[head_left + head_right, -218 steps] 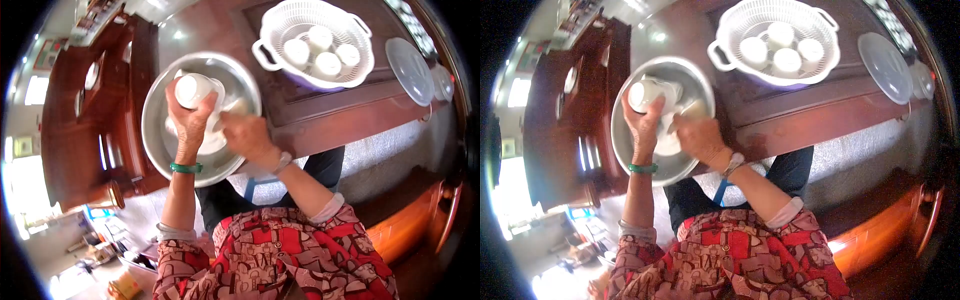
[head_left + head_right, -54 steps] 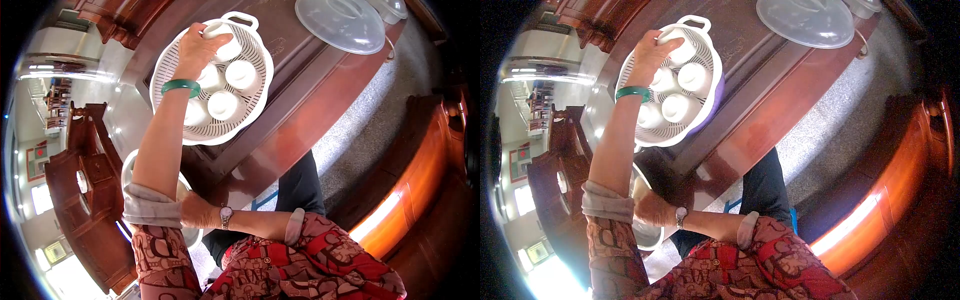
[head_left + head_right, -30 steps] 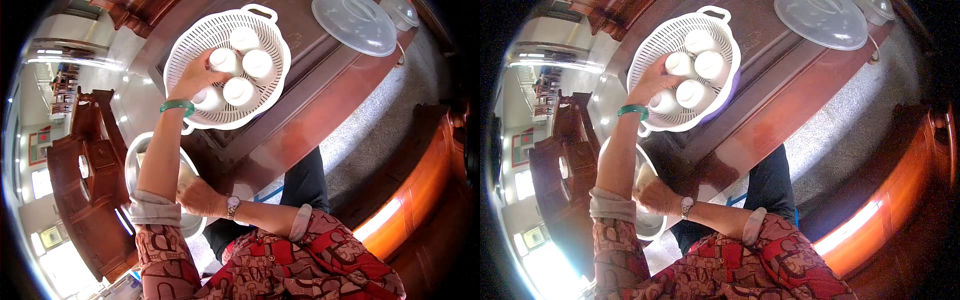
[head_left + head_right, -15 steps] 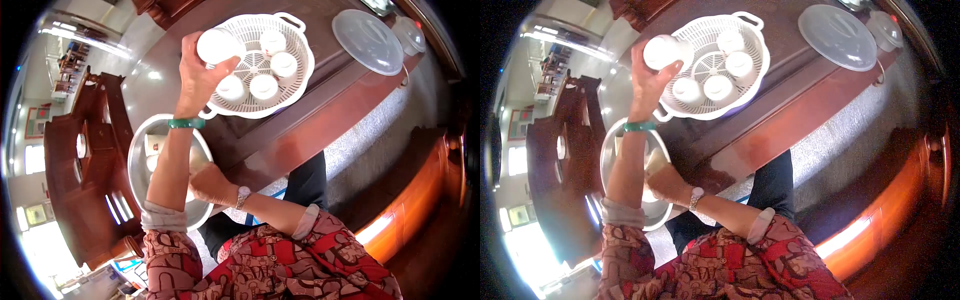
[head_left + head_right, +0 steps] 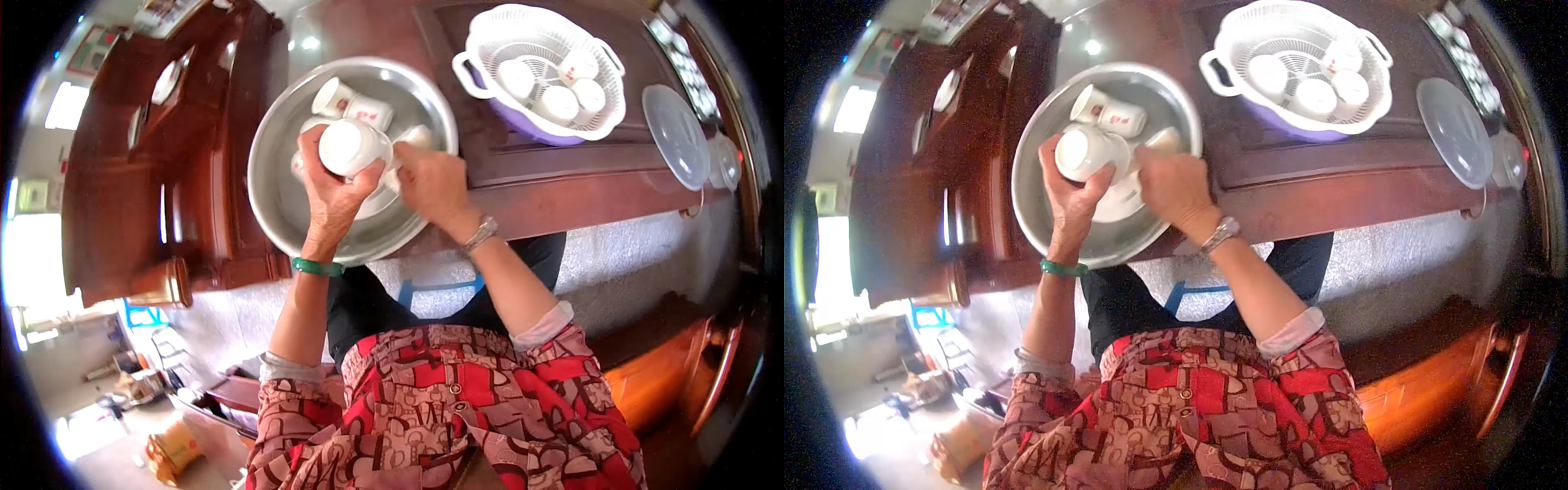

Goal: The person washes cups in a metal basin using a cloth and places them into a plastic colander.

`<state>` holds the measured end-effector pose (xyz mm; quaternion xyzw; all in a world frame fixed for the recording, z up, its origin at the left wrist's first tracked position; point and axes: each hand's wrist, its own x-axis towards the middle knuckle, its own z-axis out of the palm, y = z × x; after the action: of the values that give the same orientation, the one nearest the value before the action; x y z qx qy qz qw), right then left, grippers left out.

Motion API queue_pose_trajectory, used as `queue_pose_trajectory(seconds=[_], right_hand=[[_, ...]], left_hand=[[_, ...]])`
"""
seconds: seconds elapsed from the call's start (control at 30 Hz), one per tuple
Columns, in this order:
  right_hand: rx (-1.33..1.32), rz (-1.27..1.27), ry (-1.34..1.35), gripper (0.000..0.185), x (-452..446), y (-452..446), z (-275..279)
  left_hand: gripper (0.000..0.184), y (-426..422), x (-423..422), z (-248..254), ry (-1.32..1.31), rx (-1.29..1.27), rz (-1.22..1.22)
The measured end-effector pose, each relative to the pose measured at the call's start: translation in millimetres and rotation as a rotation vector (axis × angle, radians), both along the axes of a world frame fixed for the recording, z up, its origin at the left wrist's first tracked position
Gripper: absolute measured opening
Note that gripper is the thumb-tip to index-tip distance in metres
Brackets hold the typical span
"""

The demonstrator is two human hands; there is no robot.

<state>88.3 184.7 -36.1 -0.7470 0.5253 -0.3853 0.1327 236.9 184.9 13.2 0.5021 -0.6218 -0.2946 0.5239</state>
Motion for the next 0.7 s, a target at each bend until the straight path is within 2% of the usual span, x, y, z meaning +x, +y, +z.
queue_pose_trajectory(seconds=[0.17,0.23,0.27,0.43,0.5,0.53,0.57,0.63,0.67,0.7], right_hand=[[-0.018,-0.031,0.01,0.012,-1,-10,3],[0.281,0.023,-0.631,0.011,-1,-16,14],[0.37,0.005,-0.724,0.012,-3,-14,23],[0.208,0.089,-0.627,0.014,12,9,54],[0.127,0.249,-0.584,0.015,25,20,62],[0.169,0.3,-0.406,0.017,26,22,58],[-0.017,0.268,-0.189,0.013,35,20,53],[-0.149,0.219,0.044,0.01,43,13,50],[-0.148,0.223,0.046,0.01,44,7,50],[-0.122,0.182,0.083,0.01,46,1,51]], left_hand=[[0.064,29,26,-6,-0.023,0.115,0.031],[0.062,34,31,-7,-0.05,0.136,0.038],[0.06,37,32,-8,-0.1,0.163,0.035],[0.061,38,31,-25,-0.058,0.217,0.022],[0.06,38,28,-24,-0.153,0.199,0.006],[0.061,36,31,-27,-0.21,0.187,-0.022],[0.061,35,31,-30,-0.204,0.189,-0.025],[0.062,35,31,-31,-0.142,0.075,-0.071],[0.049,36,29,-27,-0.127,0.058,-0.018],[0.049,38,28,-27,-0.127,0.059,-0.015]])
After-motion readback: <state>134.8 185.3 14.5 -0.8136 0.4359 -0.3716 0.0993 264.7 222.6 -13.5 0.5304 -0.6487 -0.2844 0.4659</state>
